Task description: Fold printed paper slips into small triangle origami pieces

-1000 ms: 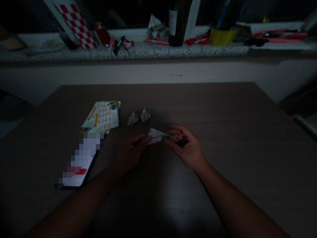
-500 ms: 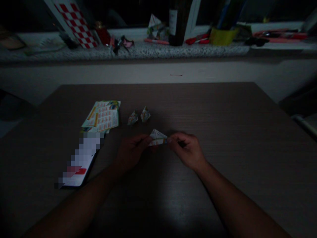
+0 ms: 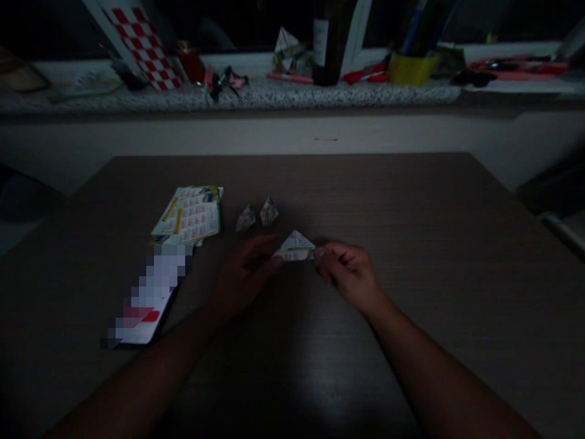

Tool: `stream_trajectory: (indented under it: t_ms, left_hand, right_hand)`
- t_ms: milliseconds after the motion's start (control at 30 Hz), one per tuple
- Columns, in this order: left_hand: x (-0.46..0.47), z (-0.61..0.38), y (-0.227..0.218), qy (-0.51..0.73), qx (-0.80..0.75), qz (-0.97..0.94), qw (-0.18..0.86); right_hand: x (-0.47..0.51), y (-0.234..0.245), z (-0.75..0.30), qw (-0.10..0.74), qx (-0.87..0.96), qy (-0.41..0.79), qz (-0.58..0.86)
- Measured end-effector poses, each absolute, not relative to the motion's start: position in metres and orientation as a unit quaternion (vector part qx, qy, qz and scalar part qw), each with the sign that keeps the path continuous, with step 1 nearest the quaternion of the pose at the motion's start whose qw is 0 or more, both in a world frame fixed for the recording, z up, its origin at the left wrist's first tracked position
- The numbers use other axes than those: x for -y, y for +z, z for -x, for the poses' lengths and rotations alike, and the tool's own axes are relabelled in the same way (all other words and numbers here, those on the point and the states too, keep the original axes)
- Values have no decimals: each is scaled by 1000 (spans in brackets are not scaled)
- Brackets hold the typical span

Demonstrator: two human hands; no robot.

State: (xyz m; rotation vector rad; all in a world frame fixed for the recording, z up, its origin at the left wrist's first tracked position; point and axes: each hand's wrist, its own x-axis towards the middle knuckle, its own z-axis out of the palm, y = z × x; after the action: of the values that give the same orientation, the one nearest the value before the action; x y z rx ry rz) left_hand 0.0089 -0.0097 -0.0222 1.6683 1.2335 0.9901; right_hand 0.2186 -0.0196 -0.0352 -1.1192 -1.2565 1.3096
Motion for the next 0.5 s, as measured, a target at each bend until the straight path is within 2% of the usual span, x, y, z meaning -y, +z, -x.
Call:
stream_trajectory:
  t_ms: [100,200,333,500]
  left_hand:
    - [11,-6,-22,401,-472,-735,276]
    - [10,-6,-22,408,-450,-767,205]
    - [7,-6,-22,391,-471,-763,209]
    - [6,-5,-21,374,-512,-736,239]
  right_hand:
    - [17,-35,-217,495,497,547,457]
    - [16,-36,-216,493,496,544,464]
    - [18,-36,-215,440,546,501,507]
    - [20,-28,-218,350,704,322,527]
